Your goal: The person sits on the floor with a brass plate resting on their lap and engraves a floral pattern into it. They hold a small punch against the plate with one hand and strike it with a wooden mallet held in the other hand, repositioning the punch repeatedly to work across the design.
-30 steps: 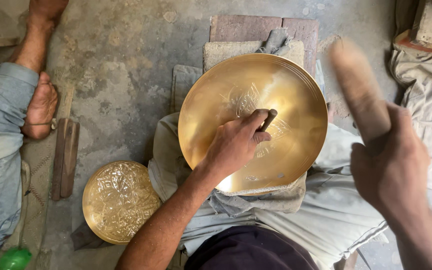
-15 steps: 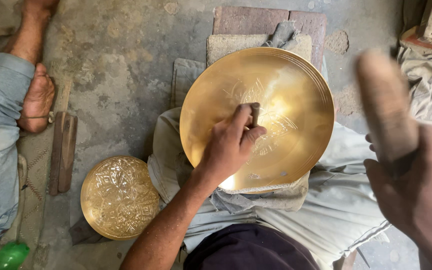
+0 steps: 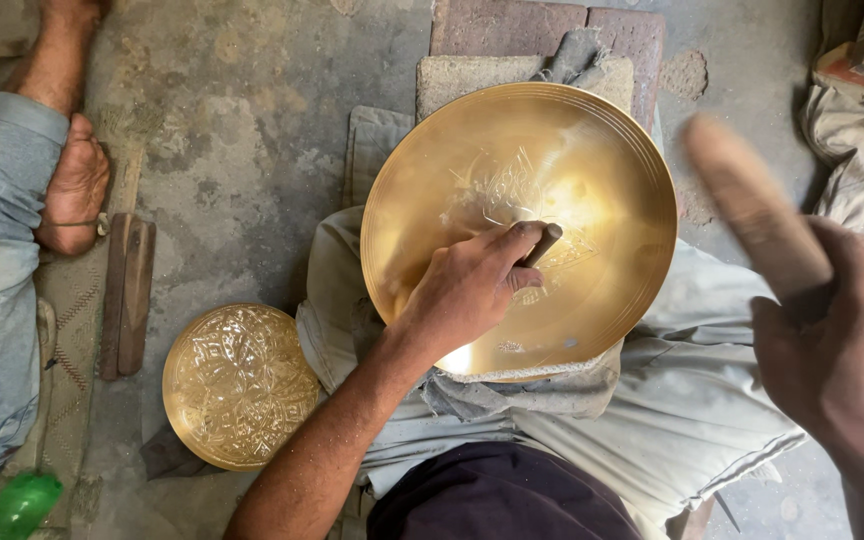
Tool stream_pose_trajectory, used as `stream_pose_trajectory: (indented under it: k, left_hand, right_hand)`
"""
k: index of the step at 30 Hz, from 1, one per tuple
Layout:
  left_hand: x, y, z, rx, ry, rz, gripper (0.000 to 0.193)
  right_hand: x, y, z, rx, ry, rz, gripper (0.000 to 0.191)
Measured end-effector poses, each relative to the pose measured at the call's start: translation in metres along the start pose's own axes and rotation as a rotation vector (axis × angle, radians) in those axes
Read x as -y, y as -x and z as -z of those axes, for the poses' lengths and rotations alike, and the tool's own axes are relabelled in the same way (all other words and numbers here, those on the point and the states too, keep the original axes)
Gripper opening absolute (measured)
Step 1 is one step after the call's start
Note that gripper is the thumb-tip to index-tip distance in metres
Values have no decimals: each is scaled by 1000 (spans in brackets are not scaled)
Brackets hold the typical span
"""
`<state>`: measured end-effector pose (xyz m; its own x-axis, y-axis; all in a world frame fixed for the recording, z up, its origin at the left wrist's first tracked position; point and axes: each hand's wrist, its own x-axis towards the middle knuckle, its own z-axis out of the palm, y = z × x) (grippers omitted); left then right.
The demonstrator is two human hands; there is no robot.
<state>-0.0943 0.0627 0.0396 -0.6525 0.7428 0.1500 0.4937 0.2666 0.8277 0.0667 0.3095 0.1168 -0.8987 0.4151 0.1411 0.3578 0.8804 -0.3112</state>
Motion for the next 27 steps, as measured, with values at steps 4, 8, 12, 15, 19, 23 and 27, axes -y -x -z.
stream_pose_trajectory:
  k: [4,8,12,15,19,23,27]
  left_hand:
    - [-2,-1,0,53,-24,61,34]
    - [-2,-1,1,-5,-23,9,35]
    - [-4,-2,0,71,-61,53,33]
    - [-6,-1,-1,46,-52,28,34]
    - [-8,3,-1,-17,-14,30,33]
    - [-10,9,-5,-101,-36,69,35]
    - [-13,19,-13,-218,-25,146,33]
  right_hand:
    - [4,-6,-3,69,-518,-337,60]
    - [10,-12,-4,62,-542,-285,60]
    - [15,-19,-4,91,-360,-173,51]
    - [15,-25,-5,75,63,47,42]
    - [17,-29,-10,138,154,115,41]
    - [19,-36,-6,78,126,146,39]
    - [32,-48,5,183,190,108,42]
